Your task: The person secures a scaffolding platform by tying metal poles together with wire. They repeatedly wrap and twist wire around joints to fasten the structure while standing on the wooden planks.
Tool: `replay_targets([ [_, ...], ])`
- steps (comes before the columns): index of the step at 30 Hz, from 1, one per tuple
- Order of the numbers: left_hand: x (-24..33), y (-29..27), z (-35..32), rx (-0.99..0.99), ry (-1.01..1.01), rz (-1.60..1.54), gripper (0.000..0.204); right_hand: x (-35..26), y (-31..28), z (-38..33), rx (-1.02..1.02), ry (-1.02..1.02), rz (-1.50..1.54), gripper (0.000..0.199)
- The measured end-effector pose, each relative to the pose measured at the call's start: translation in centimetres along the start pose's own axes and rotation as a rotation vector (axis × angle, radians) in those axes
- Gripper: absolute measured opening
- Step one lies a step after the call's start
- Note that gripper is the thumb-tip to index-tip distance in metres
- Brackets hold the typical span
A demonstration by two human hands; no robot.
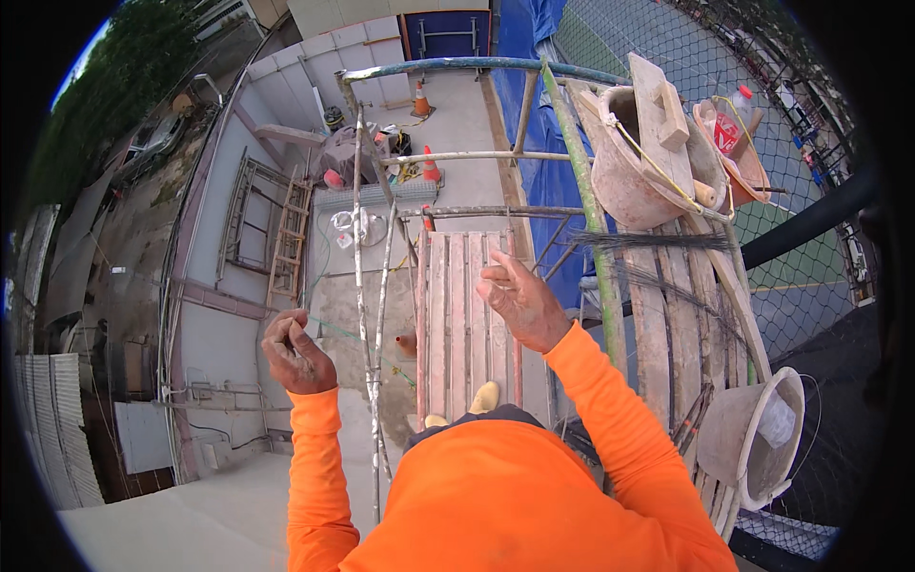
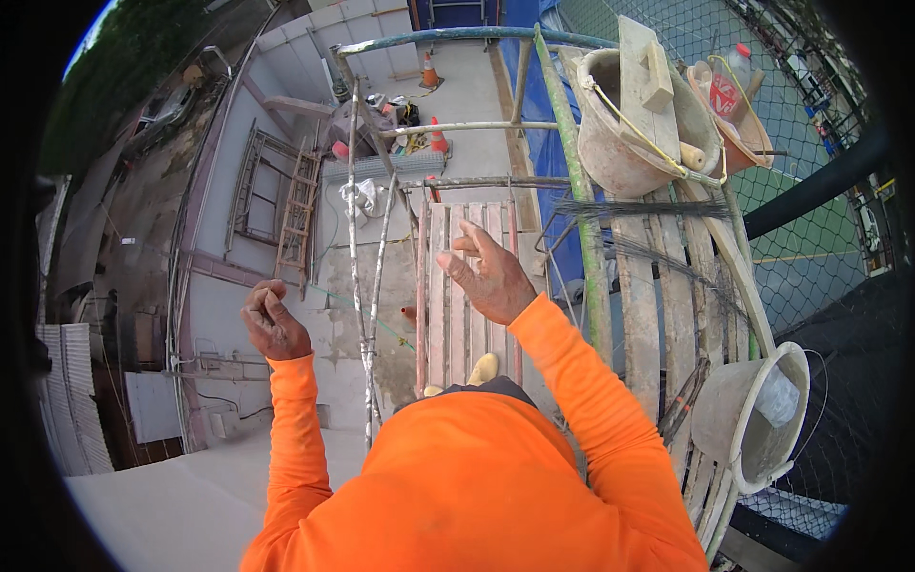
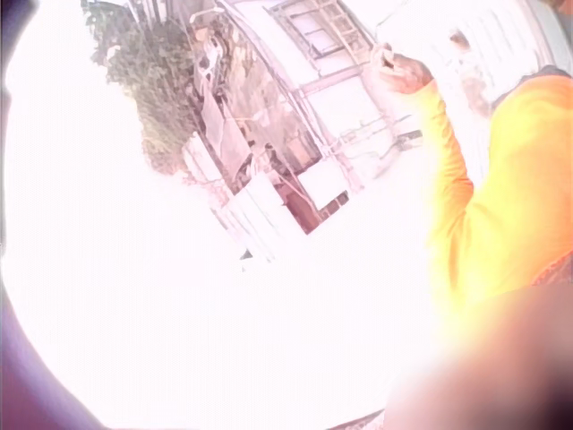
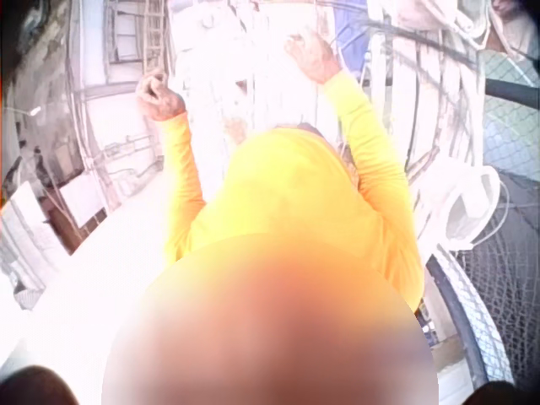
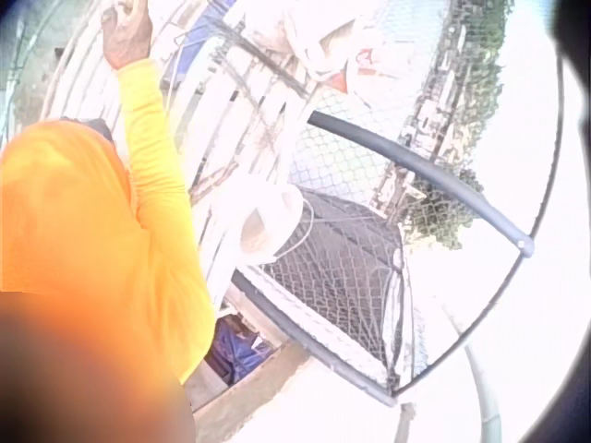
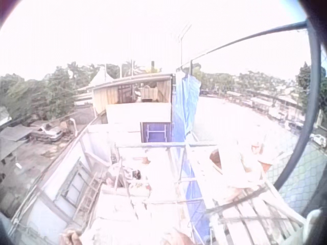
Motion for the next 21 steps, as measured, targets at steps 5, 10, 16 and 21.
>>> replay_targets([
  [5, 10.0, 4.8, -11.0, -0.428, 0.285, 0.041, 0.022, 4.6, 13.2, 3.7, 0.135, 0.496, 0.849, 0.069],
  [10, 9.6, 2.4, -15.0, -0.585, 0.394, 0.200, 0.019, 1.1, 11.1, 6.4, 0.301, 0.236, 0.845, 0.045],
  [16, 11.7, -2.4, -12.2, -0.652, 0.485, 0.097, 0.038, -6.8, 14.4, 4.1, -0.074, 0.010, 0.627, 0.039],
  [21, 4.2, -5.7, 1.3, -0.241, -0.344, -0.343, 0.060, -8.9, 19.3, -1.9, -0.394, -0.026, 0.447, 0.047],
])
Point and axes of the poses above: each hand's wrist, its own z-axis towards the middle knuckle, its own y-axis out of the palm, x = y × z, the point moved 9 cm from there along z, towards the middle knuckle, and after that the axes turned 1 degree about x, right-handed, at the moved point
